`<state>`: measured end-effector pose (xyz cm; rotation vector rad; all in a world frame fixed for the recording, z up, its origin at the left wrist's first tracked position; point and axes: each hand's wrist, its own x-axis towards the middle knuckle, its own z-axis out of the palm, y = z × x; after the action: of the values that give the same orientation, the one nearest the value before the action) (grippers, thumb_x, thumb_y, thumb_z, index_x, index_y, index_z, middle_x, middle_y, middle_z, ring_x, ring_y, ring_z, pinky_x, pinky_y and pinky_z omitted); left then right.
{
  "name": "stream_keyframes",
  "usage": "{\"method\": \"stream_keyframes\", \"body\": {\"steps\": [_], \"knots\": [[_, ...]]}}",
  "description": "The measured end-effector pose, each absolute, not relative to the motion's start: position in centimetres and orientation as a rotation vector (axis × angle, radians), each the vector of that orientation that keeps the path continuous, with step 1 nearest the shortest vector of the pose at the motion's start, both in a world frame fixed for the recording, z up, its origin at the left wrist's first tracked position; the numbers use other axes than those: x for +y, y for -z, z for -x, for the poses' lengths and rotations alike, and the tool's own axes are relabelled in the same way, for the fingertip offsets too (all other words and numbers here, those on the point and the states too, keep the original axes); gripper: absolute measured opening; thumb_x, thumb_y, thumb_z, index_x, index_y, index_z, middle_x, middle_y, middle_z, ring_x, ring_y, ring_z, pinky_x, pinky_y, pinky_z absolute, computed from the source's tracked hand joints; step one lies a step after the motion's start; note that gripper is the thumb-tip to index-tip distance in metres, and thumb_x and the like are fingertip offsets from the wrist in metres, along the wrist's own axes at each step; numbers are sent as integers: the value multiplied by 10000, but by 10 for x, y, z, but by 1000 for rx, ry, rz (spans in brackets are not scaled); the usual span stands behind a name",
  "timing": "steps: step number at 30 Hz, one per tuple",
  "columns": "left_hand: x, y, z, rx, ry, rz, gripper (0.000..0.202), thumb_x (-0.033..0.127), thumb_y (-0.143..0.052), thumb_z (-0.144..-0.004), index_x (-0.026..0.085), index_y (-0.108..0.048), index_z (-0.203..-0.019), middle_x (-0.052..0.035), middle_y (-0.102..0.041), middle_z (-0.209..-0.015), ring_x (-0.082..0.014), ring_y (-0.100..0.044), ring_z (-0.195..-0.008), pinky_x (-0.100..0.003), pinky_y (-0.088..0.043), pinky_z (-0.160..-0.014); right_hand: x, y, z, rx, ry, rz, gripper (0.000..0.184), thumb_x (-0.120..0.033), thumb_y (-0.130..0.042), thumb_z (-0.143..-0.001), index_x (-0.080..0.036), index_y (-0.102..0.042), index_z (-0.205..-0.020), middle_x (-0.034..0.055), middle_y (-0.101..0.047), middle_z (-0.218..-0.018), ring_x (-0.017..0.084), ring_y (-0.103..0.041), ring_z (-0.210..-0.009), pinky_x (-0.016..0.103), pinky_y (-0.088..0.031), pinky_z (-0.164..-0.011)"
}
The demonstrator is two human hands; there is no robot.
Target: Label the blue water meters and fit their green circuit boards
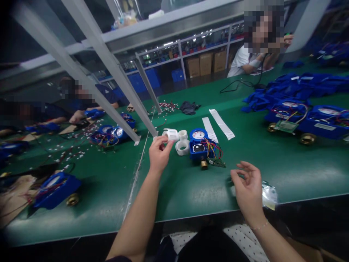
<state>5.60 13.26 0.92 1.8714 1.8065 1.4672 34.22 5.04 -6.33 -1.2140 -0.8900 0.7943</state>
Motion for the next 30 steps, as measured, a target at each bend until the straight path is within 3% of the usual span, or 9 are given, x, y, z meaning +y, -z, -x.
{"method": "stream_keyframes", "body": {"steps": [2, 4, 6, 8, 14, 20, 30], "knots": [[120, -14, -74, 1520, -1516, -1767, 317, 491, -631, -953, 189, -725, -937, -73, -702, -1080, -143, -646, -786, -230, -485, -607, 40, 54, -343, -914, -769, 1215, 525, -392, -848, -795, -251, -570, -1217, 46, -613, -1156, 153, -624, -915, 258, -518, -738], [107, -14, -91, 1223, -1466, -1571, 359, 540, -665, -922, 188, -735, -920, -36, -697, -867, -104, -591, -607, -197, -416, -486, 30, 40, -340, -955, -767, 1215, 456, -402, -820, -829, -259, -587, -1193, 46, -614, -1142, 156, -628, -923, 250, -530, -731], [95, -12, -105, 1033, -1365, -1398, 387, 568, -702, -893, 182, -735, -909, 25, -590, -625, -58, -438, -410, -177, -295, -375, 22, 22, -336, -1032, -765, 1207, 365, -401, -777, -875, -269, -612, -1172, 44, -619, -1116, 159, -629, -925, 246, -542, -722], [85, -10, -114, 974, -1270, -1338, 408, 585, -696, -897, 178, -728, -903, 63, -498, -513, -35, -320, -319, -170, -201, -320, 17, 3, -330, -1186, -734, 1194, 255, -378, -725, -925, -275, -657, -1148, 48, -618, -1106, 161, -627, -924, 249, -549, -717], [72, -10, -127, 848, -1088, -1253, 414, 577, -700, -904, 164, -723, -905, 24, -617, -559, -49, -440, -298, -155, -270, -305, 13, -31, -316, -1478, -618, 1168, 153, -326, -670, -974, -277, -741, -1101, 56, -600, -1106, 157, -626, -915, 228, -534, -630], [68, -15, -133, 861, -1106, -1290, 425, 567, -720, -896, 147, -735, -961, -24, -701, -650, -140, -685, -509, -167, -440, -423, 18, -30, -312, -1421, -719, 1177, 125, -350, -720, -947, -229, -751, -962, 41, -648, -969, 141, -632, -829, 212, -513, -582], [68, -13, -136, 845, -1201, -1214, 402, 542, -714, -915, 142, -699, -945, -25, -707, -697, -166, -738, -576, -152, -435, -417, 16, -25, -306, -1217, -895, 1178, 188, -399, -753, -914, -212, -754, -935, 13, -647, -858, 86, -589, -647, 181, -513, -531]]}}
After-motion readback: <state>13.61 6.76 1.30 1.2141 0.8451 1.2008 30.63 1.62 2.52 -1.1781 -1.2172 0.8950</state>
